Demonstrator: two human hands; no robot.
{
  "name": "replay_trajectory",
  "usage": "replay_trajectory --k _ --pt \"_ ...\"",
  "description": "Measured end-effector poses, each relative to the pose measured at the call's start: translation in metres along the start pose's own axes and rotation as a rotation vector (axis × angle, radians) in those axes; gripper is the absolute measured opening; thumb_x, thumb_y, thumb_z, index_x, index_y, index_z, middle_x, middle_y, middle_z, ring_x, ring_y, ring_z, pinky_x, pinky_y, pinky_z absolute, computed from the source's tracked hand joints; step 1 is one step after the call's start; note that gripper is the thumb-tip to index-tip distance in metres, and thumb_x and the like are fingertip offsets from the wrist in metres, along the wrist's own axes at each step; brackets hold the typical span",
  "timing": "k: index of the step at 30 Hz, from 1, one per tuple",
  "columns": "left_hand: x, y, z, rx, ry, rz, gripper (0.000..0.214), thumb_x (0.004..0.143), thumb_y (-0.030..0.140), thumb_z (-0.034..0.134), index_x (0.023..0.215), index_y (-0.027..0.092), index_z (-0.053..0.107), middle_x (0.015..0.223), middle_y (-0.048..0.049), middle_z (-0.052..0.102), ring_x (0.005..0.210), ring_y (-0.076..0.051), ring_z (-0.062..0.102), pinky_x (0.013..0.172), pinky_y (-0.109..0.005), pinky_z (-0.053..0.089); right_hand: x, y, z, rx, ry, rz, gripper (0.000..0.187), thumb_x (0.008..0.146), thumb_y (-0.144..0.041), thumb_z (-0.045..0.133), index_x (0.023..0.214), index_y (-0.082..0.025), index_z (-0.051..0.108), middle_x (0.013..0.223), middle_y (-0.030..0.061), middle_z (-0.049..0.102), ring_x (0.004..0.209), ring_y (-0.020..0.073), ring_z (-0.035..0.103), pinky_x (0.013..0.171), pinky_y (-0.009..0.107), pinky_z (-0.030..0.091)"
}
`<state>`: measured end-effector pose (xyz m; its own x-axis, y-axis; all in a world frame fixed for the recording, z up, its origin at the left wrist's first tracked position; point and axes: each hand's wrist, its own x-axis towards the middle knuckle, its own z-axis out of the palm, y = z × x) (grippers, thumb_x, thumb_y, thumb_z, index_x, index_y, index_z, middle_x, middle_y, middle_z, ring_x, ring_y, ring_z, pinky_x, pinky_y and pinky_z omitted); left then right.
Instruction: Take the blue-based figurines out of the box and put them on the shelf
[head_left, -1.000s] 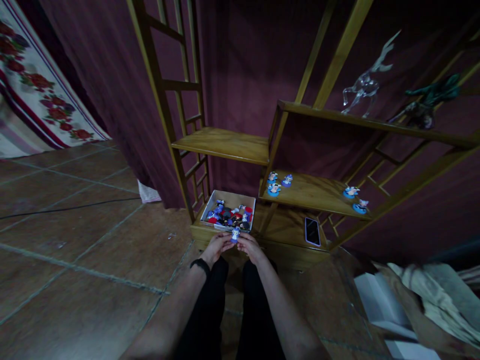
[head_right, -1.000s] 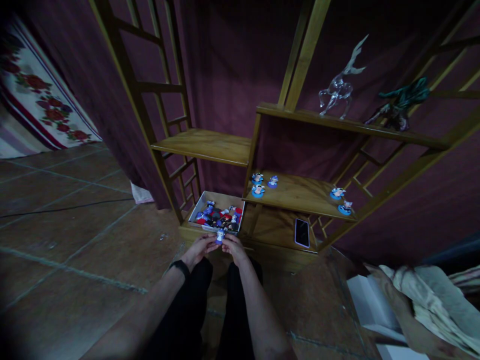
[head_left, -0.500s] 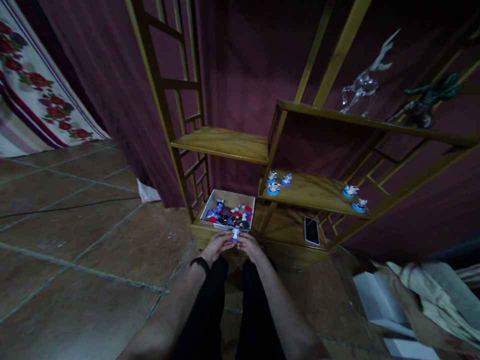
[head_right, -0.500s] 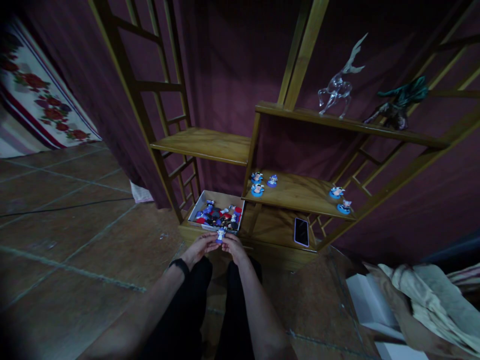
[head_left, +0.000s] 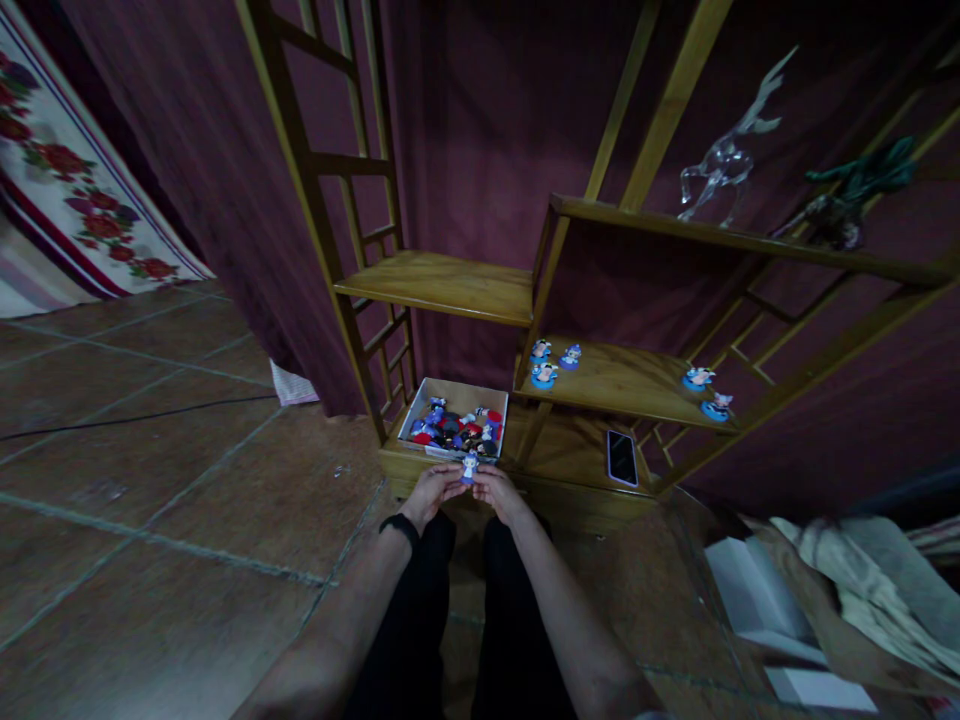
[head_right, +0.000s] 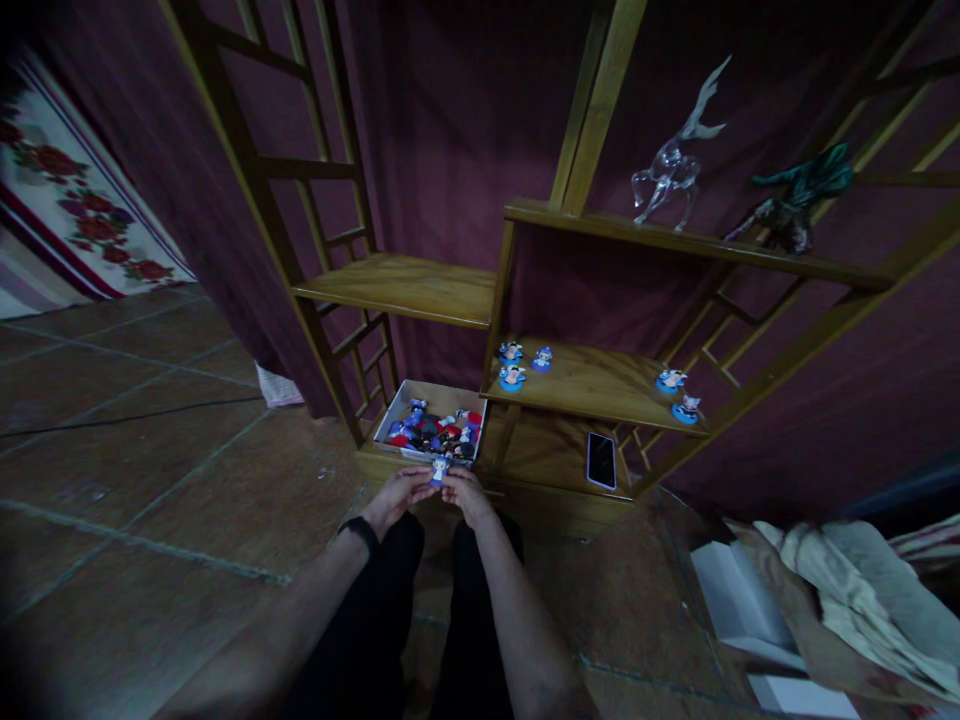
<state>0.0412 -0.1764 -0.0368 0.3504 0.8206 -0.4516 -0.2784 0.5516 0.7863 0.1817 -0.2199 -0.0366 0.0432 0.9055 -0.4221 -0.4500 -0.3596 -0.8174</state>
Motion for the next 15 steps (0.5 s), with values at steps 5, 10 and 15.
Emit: replay_trajectory --k 5,10,15 --pt "0.0009 0.0007 -0.0004 -0.046 0.011 0.005 0.014 0.067 0.010 0.066 0.081 0.011 0.062 0.069 -0.0074 0.068 0.059 -0.013 0.064 0.064 -0.025 0.054 0.0006 0.0000 -0.0005 0.030 0.000 0.002 0.026 0.061 -0.024 0.066 0.085 -0.016 0.061 0.064 0.0007 0.061 0.055 0.0086 0.054 0.057 0.023 0.044" --pt "0.0022 0.0010 -0.0022 -0.033 -0.007 -0.013 0.016 0.067 0.009 0.065 0.083 0.011 0.061 0.069 -0.0077 0.067 0.059 -0.013 0.065 0.064 -0.026 0.054 0.0016 0.0011 -0.0024 0.043 -0.010 -0.010 0.026 0.062 -0.022 0.064 0.087 -0.016 0.060 0.064 0.0004 0.062 0.055 0.0088 0.054 0.058 0.023 0.045" --pt "-0.0014 0.0025 0.0011 0.002 0.003 -0.015 0.016 0.065 0.009 0.066 0.080 0.012 0.060 0.067 -0.0065 0.067 0.058 -0.013 0.064 0.064 -0.026 0.054 0.0034 0.0030 -0.0027 0.021 0.006 0.000 0.024 0.062 -0.021 0.063 0.085 -0.017 0.059 0.063 -0.0007 0.061 0.053 0.0081 0.054 0.058 0.023 0.045"
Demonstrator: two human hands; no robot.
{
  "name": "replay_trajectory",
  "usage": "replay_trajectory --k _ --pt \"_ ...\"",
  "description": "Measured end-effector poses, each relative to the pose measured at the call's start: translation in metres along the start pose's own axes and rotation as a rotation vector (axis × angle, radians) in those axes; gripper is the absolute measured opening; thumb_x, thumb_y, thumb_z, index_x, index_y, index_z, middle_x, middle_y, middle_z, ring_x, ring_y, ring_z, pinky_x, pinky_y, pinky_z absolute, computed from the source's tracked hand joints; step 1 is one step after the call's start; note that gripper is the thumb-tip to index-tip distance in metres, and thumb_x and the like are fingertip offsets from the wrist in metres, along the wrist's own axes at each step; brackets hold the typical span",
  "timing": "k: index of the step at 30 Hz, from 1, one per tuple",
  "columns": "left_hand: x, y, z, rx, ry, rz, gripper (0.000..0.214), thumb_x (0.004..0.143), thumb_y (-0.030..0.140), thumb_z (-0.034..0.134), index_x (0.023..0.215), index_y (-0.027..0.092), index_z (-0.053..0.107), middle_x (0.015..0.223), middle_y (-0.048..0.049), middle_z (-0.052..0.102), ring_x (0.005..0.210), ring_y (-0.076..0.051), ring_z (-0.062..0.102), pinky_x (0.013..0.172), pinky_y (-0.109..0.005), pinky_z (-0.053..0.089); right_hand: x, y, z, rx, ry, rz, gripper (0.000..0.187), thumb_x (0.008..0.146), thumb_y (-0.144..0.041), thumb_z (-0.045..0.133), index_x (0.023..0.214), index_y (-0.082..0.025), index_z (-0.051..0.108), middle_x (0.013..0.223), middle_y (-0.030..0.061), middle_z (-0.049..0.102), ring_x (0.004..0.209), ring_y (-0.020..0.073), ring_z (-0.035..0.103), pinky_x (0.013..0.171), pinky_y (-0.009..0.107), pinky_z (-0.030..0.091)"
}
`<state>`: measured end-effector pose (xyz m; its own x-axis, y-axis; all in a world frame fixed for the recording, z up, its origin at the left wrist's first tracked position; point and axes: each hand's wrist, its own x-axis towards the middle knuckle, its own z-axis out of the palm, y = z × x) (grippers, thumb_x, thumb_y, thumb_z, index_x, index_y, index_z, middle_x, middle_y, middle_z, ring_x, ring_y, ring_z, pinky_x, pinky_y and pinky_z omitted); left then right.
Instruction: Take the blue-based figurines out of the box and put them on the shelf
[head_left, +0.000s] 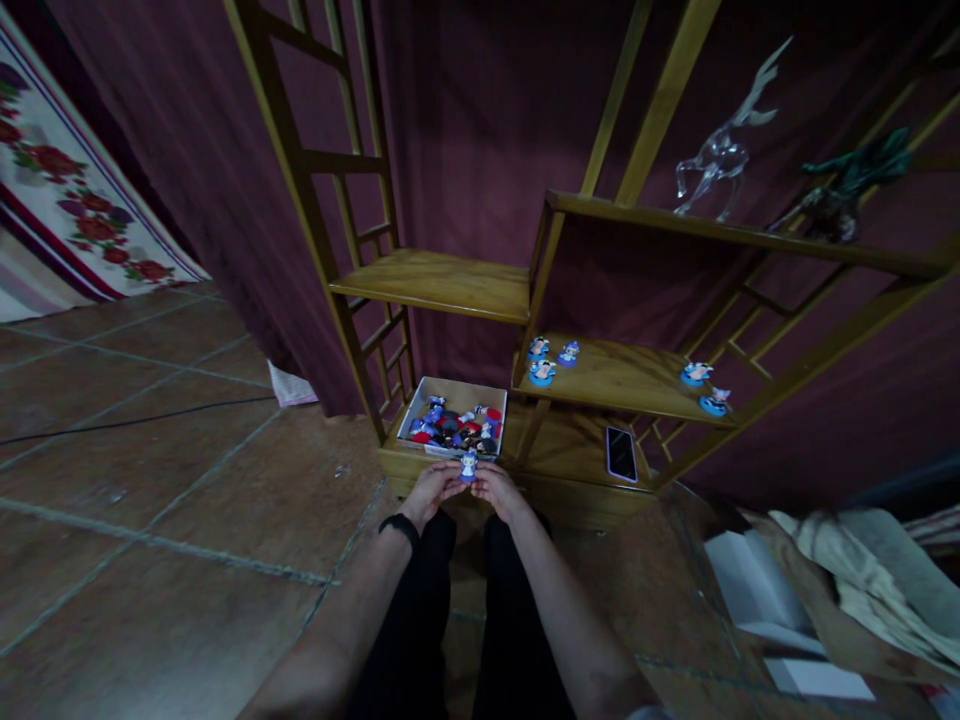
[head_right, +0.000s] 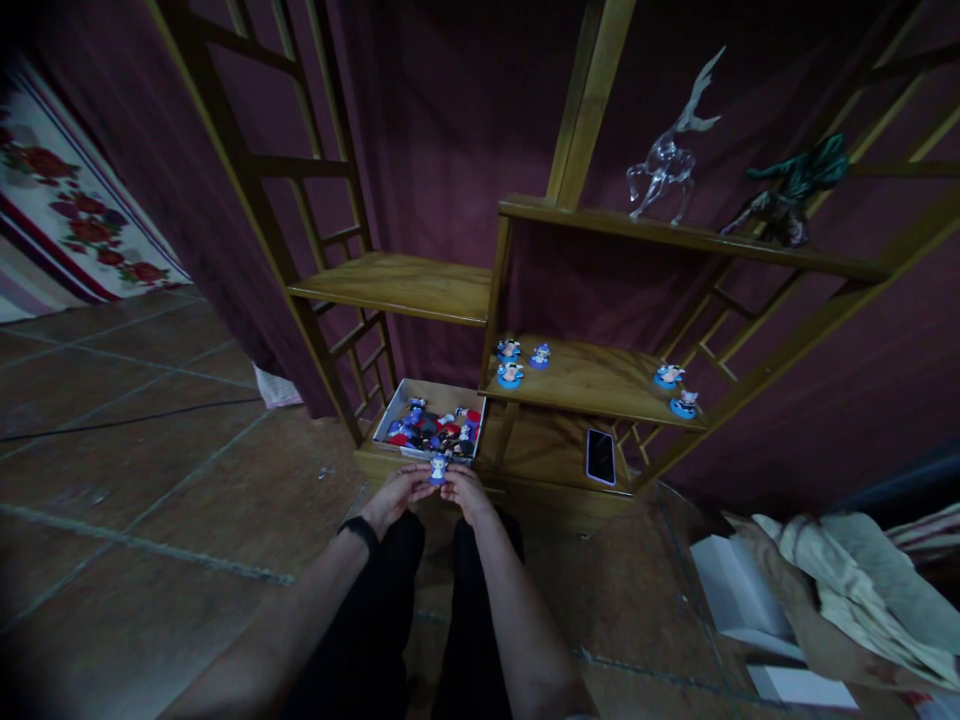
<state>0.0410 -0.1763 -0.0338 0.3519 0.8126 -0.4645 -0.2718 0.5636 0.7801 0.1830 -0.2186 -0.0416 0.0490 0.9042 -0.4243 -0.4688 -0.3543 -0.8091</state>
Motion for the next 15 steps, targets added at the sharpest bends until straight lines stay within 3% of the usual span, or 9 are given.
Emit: replay_trajectory --k 11,15 --pt "-0.0008 0.0025 0.0033 0.013 0.006 -0.031 0.020 0.064 0.006 0.065 0.082 0.012 0.060 0.067 -0.0060 0.067 0.056 -0.014 0.064 0.062 -0.026 0.054 0.0052 0.0025 -0.0018 -0.001 -0.009 0.006 0.021 0.060 -0.019 0.065 0.079 -0.017 0.058 0.060 -0.0017 0.059 0.051 0.0077 0.052 0.057 0.023 0.044" --pt "0.0039 -0.0029 0.0030 -0.045 0.050 0.016 0.021 0.064 0.006 0.066 0.083 0.011 0.059 0.068 -0.0071 0.067 0.058 -0.014 0.064 0.062 -0.026 0.054 0.0033 0.0034 0.0000 -0.045 -0.004 -0.059 0.027 0.062 -0.025 0.065 0.088 -0.021 0.060 0.071 -0.0005 0.063 0.062 0.0101 0.056 0.063 0.024 0.044"
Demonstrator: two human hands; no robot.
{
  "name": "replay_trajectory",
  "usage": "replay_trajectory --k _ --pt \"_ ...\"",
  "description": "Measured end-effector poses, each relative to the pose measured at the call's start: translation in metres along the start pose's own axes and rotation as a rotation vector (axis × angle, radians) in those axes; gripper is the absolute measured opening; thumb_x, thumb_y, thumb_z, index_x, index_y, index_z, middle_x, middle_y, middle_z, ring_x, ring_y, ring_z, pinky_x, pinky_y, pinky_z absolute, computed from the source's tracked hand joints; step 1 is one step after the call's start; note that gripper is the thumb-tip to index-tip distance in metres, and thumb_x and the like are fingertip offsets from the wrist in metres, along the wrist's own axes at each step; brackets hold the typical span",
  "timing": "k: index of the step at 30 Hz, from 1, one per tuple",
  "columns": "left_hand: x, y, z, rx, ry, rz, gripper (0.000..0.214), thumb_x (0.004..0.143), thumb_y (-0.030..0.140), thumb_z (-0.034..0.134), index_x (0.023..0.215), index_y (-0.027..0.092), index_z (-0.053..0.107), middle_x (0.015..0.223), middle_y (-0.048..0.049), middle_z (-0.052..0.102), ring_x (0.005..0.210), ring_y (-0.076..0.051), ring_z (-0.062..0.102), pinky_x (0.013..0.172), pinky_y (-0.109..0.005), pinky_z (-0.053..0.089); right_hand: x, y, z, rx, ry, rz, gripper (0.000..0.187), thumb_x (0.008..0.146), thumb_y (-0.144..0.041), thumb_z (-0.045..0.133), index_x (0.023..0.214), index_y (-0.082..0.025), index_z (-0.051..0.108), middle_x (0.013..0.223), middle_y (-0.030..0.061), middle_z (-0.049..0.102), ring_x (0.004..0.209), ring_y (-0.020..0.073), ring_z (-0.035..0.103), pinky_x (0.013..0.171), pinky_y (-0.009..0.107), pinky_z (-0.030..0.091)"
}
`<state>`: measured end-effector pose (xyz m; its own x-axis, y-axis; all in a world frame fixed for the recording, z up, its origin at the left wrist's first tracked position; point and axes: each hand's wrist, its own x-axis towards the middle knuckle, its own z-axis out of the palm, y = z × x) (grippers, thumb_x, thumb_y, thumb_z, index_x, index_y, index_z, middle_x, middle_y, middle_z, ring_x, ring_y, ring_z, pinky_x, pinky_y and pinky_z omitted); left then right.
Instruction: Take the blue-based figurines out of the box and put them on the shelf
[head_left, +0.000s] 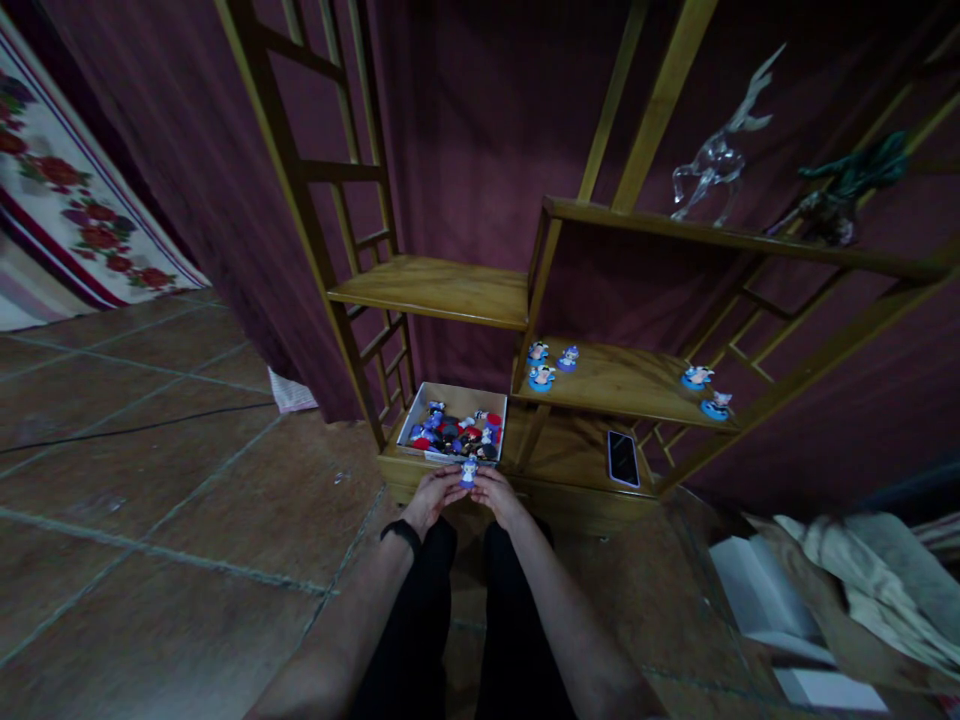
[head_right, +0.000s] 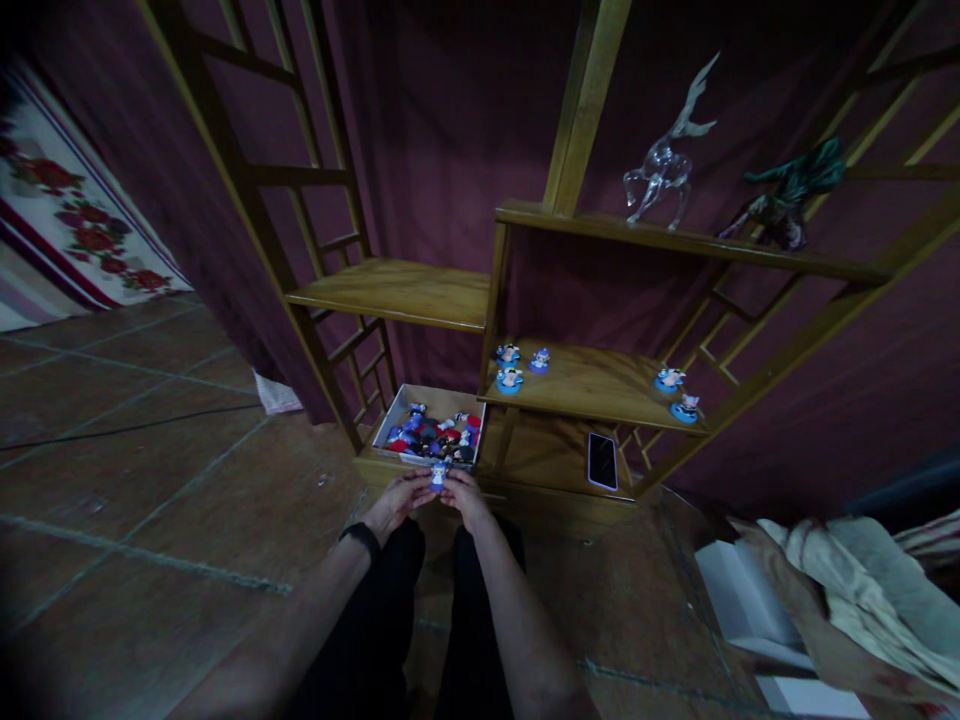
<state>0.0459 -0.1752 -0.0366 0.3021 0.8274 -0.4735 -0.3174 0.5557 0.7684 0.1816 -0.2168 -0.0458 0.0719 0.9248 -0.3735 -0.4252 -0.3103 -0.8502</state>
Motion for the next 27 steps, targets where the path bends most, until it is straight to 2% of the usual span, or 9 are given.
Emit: replay_trajectory --k 4,7,12,17,21,27 --pt "0.002 -0.004 0.002 -0.042 0.089 0.082 0.019 0.063 0.007 0.068 0.079 0.011 0.059 0.067 -0.0067 0.066 0.059 -0.014 0.064 0.062 -0.026 0.054 -0.001 0.001 0.000 -0.059 0.067 -0.130 0.031 0.060 -0.027 0.066 0.090 -0.024 0.062 0.089 0.0000 0.063 0.081 0.0140 0.057 0.069 0.025 0.042" --pt "0.001 -0.005 0.002 -0.010 0.124 0.109 0.020 0.061 0.008 0.070 0.078 0.011 0.059 0.065 -0.0052 0.065 0.058 -0.014 0.064 0.061 -0.026 0.054 0.001 0.003 0.001 -0.104 0.070 -0.201 0.032 0.058 -0.030 0.068 0.089 -0.022 0.064 0.089 0.0012 0.064 0.081 0.0159 0.057 0.070 0.027 0.041" --pt "-0.001 -0.004 0.001 0.054 0.108 0.115 0.023 0.059 0.008 0.071 0.079 0.012 0.060 0.064 -0.0037 0.064 0.057 -0.013 0.063 0.061 -0.027 0.054 0.008 0.009 0.003 -0.159 0.055 -0.328 0.031 0.056 -0.034 0.069 0.081 -0.018 0.065 0.081 0.0019 0.066 0.076 0.0170 0.057 0.074 0.029 0.042" --pt "-0.002 -0.004 0.000 0.058 0.072 0.115 0.020 0.060 0.008 0.069 0.077 0.011 0.060 0.066 -0.0052 0.065 0.059 -0.014 0.063 0.061 -0.027 0.054 0.011 0.012 0.002 -0.230 0.123 -0.332 0.029 0.057 -0.037 0.068 0.077 -0.017 0.067 0.073 0.0017 0.066 0.070 0.0172 0.057 0.068 0.029 0.043" --pt "-0.002 -0.004 0.000 0.061 0.099 0.118 0.018 0.059 0.007 0.069 0.075 0.011 0.061 0.065 -0.0052 0.065 0.059 -0.014 0.063 0.059 -0.025 0.053 0.013 0.014 0.000 -0.311 0.168 -0.334 0.027 0.057 -0.039 0.067 0.074 -0.018 0.068 0.070 0.0017 0.065 0.069 0.0178 0.058 0.064 0.028 0.044" --pt "-0.002 -0.004 0.001 0.042 0.078 0.107 0.016 0.060 0.006 0.068 0.074 0.011 0.062 0.066 -0.0064 0.066 0.060 -0.015 0.064 0.060 -0.024 0.053 0.016 0.015 -0.001 -0.360 0.165 -0.339 0.025 0.060 -0.039 0.065 0.072 -0.017 0.068 0.068 0.0020 0.065 0.067 0.0176 0.058 0.061 0.027 0.045"
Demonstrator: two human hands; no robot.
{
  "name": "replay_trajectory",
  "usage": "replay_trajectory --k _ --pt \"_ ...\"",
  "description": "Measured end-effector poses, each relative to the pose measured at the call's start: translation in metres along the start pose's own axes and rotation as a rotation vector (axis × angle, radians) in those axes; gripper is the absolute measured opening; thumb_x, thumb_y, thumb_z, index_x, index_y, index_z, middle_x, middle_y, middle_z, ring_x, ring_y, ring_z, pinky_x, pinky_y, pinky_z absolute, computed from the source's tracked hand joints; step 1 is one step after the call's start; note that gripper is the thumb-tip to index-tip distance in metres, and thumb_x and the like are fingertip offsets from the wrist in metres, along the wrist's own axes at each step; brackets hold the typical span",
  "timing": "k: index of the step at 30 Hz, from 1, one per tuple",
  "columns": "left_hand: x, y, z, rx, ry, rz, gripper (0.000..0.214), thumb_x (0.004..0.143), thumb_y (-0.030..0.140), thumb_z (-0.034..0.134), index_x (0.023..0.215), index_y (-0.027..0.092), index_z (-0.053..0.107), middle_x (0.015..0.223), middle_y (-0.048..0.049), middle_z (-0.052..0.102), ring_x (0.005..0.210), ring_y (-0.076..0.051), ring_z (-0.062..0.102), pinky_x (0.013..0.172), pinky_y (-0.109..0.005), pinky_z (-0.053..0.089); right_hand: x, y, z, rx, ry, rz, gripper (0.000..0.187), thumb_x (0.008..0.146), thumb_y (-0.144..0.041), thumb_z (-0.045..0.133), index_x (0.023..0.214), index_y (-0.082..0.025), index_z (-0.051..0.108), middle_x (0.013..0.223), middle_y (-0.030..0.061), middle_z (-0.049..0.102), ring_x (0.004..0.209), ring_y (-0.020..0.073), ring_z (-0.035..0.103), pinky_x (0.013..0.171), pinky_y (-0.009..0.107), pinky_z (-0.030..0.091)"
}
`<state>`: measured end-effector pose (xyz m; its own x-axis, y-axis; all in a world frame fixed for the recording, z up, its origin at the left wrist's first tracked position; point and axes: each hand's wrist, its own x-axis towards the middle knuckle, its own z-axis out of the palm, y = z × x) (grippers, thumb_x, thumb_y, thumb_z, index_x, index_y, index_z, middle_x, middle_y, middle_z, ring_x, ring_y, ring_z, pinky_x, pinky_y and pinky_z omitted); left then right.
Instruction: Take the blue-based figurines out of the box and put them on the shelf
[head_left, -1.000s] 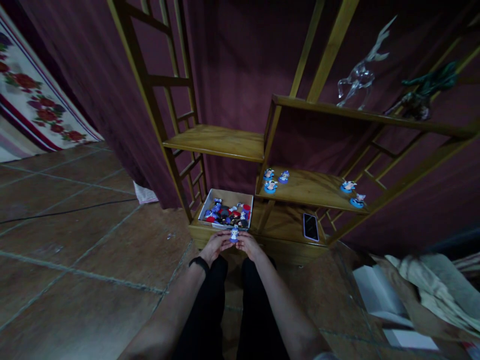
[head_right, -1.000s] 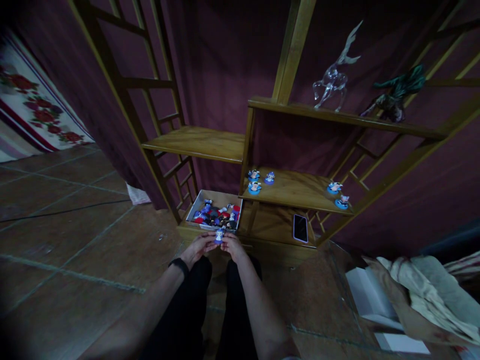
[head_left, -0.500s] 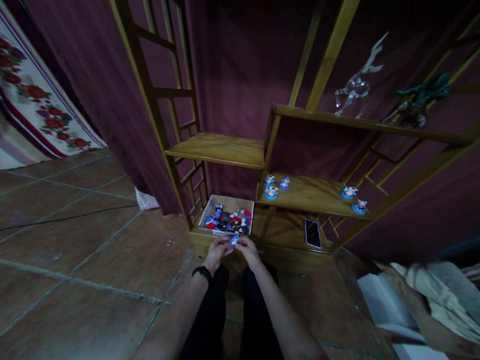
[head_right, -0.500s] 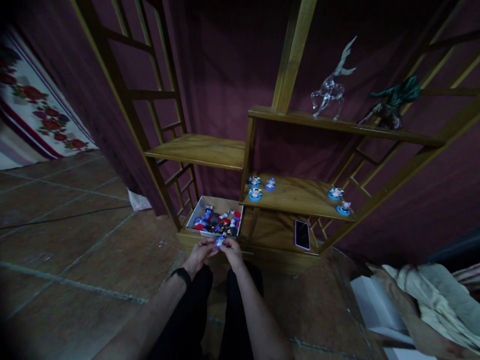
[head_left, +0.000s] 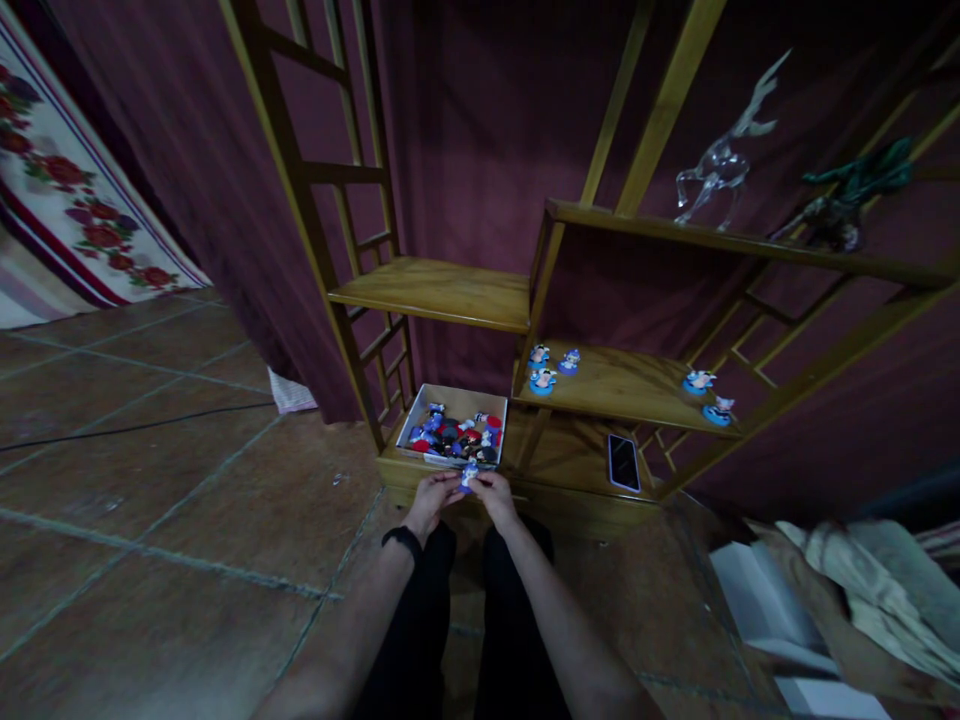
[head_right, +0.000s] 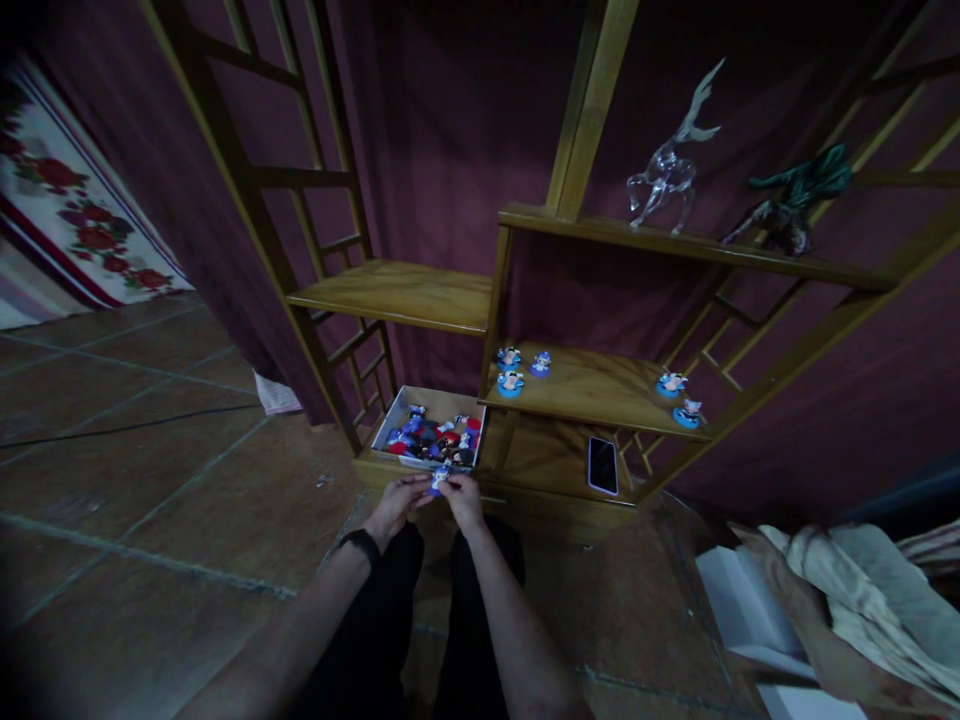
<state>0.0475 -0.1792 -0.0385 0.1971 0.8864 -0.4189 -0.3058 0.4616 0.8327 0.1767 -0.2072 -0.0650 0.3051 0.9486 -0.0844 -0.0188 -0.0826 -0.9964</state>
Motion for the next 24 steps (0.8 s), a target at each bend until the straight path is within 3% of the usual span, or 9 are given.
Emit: replay_trajectory --k 11,18,24 --pt "-0.0019 0.0040 -0.0028 -0.019 -0.080 -0.031 0.019 0.061 0.009 0.070 0.080 0.011 0.066 0.074 -0.0075 0.068 0.066 -0.014 0.064 0.065 -0.025 0.053 -0.0018 -0.0009 -0.0001 0.081 -0.006 0.082 0.031 0.059 -0.040 0.065 0.078 -0.016 0.068 0.073 0.0026 0.064 0.065 0.0146 0.058 0.057 0.024 0.045" --pt "-0.0037 0.0057 -0.0012 -0.035 -0.052 -0.055 0.016 0.061 0.007 0.070 0.077 0.010 0.067 0.070 -0.0076 0.068 0.062 -0.014 0.064 0.063 -0.026 0.054 -0.0047 -0.0043 -0.0038 0.168 -0.012 0.172 0.027 0.055 -0.036 0.069 0.074 -0.017 0.069 0.071 0.0026 0.065 0.064 0.0136 0.057 0.057 0.025 0.045" --pt "-0.0024 0.0040 -0.0007 -0.040 -0.029 -0.054 0.015 0.061 0.006 0.070 0.075 0.010 0.067 0.067 -0.0069 0.067 0.060 -0.014 0.063 0.064 -0.027 0.054 -0.0073 -0.0077 -0.0043 0.178 -0.022 0.163 0.028 0.053 -0.036 0.070 0.073 -0.016 0.068 0.070 0.0025 0.064 0.062 0.0131 0.056 0.057 0.025 0.045"
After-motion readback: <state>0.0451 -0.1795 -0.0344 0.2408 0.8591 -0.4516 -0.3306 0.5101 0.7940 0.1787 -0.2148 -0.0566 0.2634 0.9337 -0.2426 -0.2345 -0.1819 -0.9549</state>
